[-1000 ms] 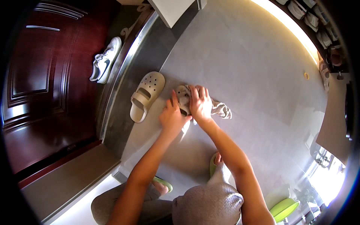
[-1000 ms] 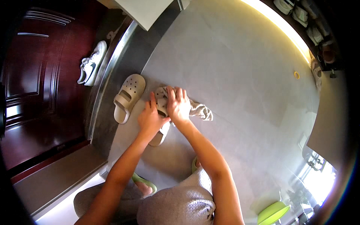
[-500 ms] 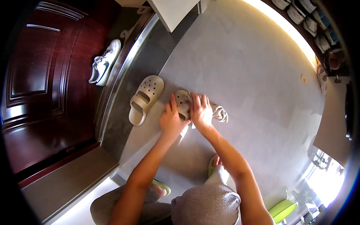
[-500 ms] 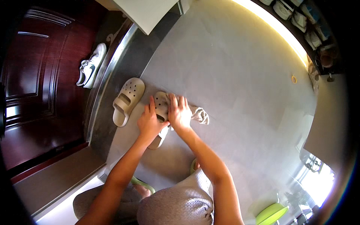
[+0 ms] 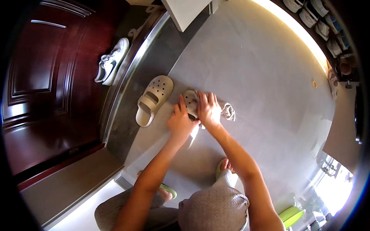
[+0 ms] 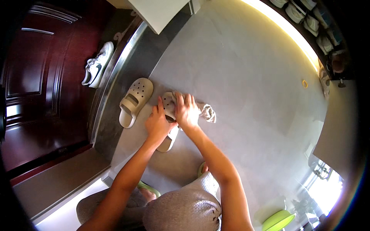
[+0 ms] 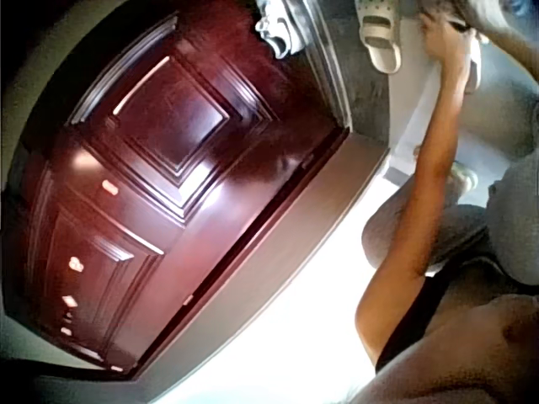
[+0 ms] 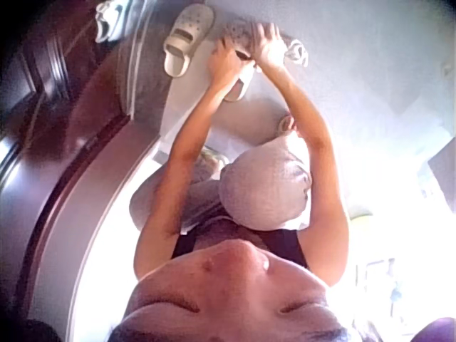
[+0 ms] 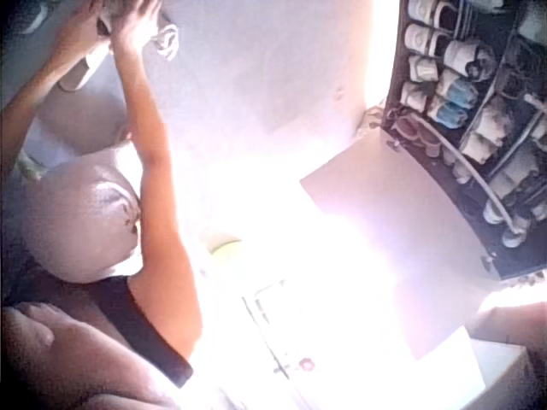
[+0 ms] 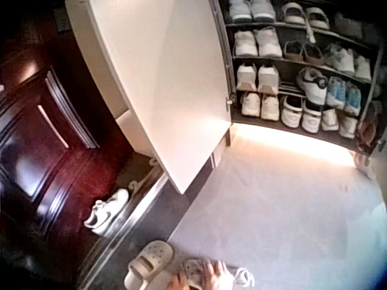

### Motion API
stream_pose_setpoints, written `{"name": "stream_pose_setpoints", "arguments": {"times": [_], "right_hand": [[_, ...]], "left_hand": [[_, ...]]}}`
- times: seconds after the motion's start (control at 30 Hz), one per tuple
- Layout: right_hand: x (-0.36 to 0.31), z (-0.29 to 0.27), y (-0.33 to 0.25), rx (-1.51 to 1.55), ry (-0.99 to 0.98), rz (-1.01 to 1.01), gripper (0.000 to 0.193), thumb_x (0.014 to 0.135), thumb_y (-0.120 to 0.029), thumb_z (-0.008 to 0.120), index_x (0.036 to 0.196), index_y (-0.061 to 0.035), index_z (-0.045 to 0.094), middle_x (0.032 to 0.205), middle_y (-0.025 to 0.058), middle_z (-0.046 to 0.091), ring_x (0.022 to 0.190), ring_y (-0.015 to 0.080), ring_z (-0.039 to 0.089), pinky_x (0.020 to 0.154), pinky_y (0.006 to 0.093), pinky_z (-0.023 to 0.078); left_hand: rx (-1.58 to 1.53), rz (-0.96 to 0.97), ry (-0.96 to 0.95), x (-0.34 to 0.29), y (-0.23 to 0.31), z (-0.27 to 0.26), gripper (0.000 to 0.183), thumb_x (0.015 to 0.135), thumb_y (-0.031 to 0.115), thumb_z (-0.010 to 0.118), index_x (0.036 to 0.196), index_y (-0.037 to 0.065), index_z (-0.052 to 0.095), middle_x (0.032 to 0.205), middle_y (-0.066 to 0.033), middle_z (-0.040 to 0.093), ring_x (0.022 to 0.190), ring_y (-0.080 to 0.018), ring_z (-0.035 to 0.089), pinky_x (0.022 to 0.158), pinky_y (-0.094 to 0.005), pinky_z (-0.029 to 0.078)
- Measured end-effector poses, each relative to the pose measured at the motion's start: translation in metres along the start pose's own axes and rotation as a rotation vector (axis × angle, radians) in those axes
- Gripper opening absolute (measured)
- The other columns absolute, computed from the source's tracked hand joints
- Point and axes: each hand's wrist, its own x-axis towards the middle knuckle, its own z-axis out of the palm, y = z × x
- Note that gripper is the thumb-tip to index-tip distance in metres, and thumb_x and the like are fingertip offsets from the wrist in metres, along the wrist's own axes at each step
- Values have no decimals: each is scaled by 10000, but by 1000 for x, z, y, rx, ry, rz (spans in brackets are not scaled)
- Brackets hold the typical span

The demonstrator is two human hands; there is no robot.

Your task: The person cleans a pair of clogs using a cloth, then places them into a shoe cabinet and wipes a section of the floor.

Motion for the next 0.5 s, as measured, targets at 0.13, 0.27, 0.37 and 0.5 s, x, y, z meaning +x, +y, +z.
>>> {"name": "stream_pose_setpoints", "arguments": {"times": [0.13, 0.27, 0.37, 0.5], "right_hand": [[-71, -31, 10, -21, -60, -67, 486, 750, -66, 675, 1226, -91, 582, 1063, 160, 583, 972, 356, 593, 835, 472, 499], [-75, -81, 9, -77, -125, -74, 541, 757, -80, 690, 1282, -112, 566, 1151, 167, 564, 1022, 353, 565, 896, 481, 463], [-62, -122, -15, -191, -43, -33, 715, 763, -102, 721, 1424, -123, 448, 1449, 191, 384, 1155, 400, 481, 975, 505, 423], [-86, -116, 6, 51, -162, -123, 544, 816, -91, 684, 1338, -73, 532, 1409, 236, 446, 1196, 432, 498, 1018, 501, 415]], "left_hand": [[-11, 35, 53, 0, -6, 8, 1247, 554, 419, 896, 1527, 80, 193, 1131, -141, 553, 933, -338, 637, 710, -433, 550], [-82, 44, -74, 1, -4, -6, 1284, 562, 408, 898, 1547, 101, 133, 1267, -178, 521, 1076, -376, 598, 847, -455, 534], [-182, 64, -36, -4, -5, -19, 1233, 585, 426, 891, 1536, 113, 173, 1328, -169, 490, 1135, -371, 561, 892, -510, 494], [123, 167, 258, 2, -18, -10, 1063, 713, 344, 824, 1541, 128, 194, 1409, -158, 455, 1316, -331, 423, 1022, -577, 345]]}}
